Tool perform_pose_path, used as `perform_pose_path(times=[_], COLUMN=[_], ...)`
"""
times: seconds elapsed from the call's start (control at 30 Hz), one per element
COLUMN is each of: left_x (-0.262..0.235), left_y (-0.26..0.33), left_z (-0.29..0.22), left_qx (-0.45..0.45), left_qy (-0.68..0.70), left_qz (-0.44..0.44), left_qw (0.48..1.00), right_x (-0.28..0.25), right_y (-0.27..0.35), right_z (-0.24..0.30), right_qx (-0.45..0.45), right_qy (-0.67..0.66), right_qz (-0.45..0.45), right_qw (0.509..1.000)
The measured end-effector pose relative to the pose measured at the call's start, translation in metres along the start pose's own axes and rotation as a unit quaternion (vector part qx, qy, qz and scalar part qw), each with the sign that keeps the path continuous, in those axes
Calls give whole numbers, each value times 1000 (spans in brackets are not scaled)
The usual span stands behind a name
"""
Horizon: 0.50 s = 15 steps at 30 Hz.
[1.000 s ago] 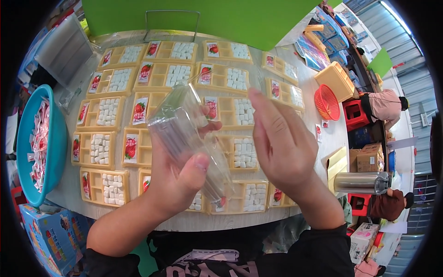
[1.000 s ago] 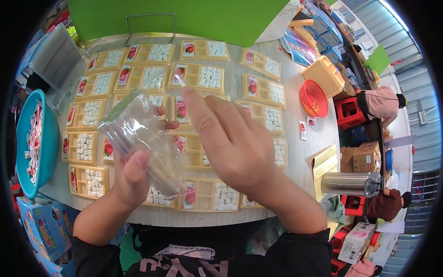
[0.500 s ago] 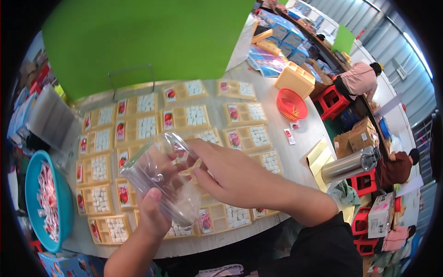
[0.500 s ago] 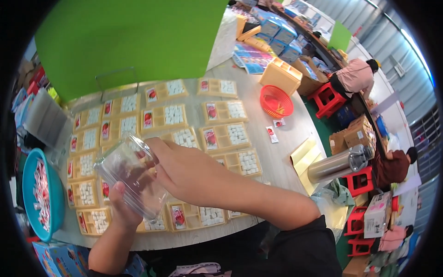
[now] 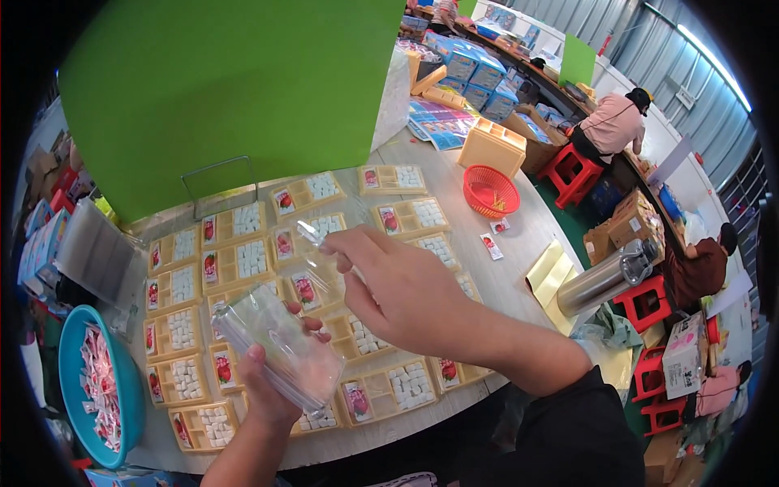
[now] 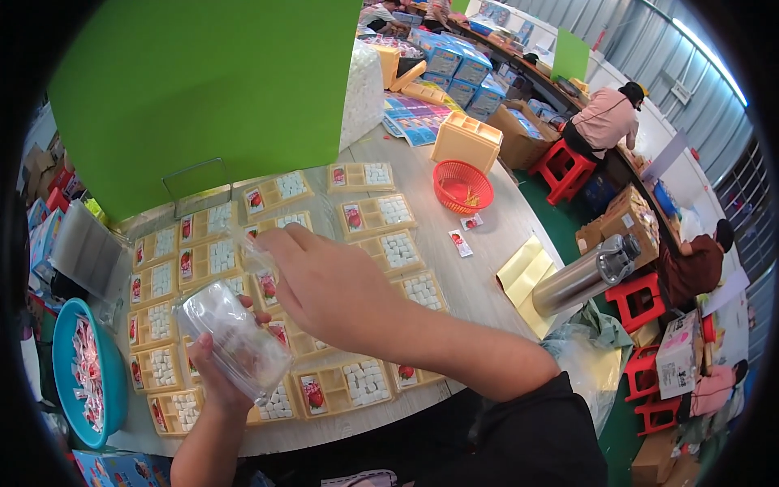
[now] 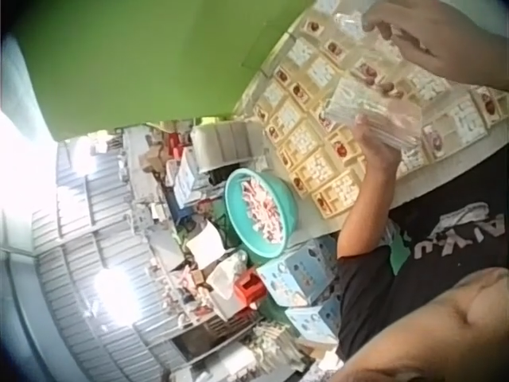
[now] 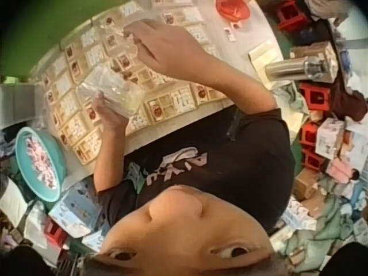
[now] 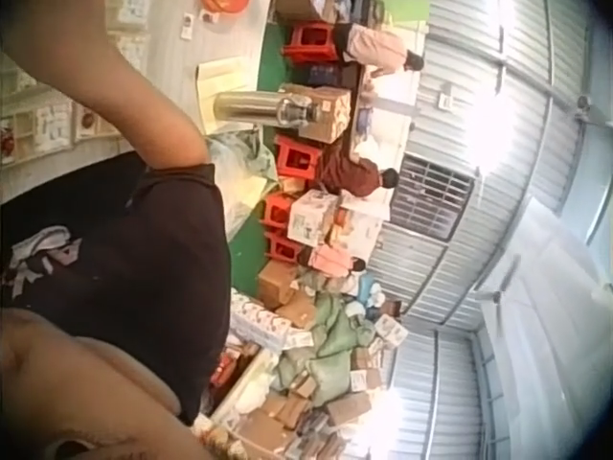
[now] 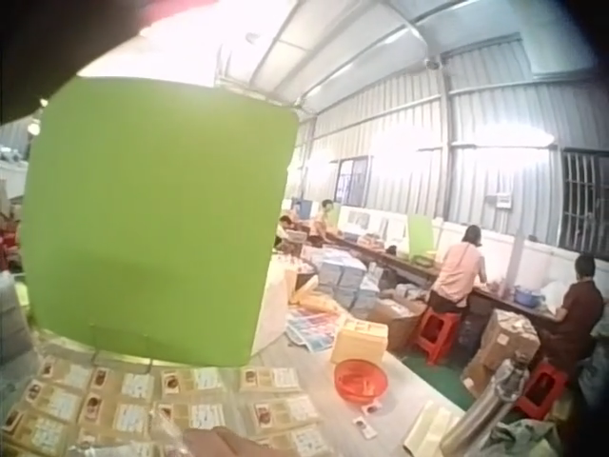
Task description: Packaging small white square items into clear plastic containers at a factory workbench.
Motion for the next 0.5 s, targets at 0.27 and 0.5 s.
perform_pose_path(times=[0.27,0.5], left_x=[-11,-7], left_y=[6,0], left_z=[7,0], left_qx=[10,35], left_qy=[-56,-21], left_qz=[-77,68], left_qw=[995,997], right_x=[39,28], right_y=[18,11], right_z=[18,18], right_qx=[-88,-69], right_qy=[0,-19], right_qz=[43,150], right_qw=[995,986])
Point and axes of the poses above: each hand's wrist, its own y-axis away from the middle knuckle, its own x-axis out of the palm, z = x × y, the point moved 1 cm from there along -y, towards the middle knuckle, and after that the axes turned 13 degrees about x, right-handed, at the moved point
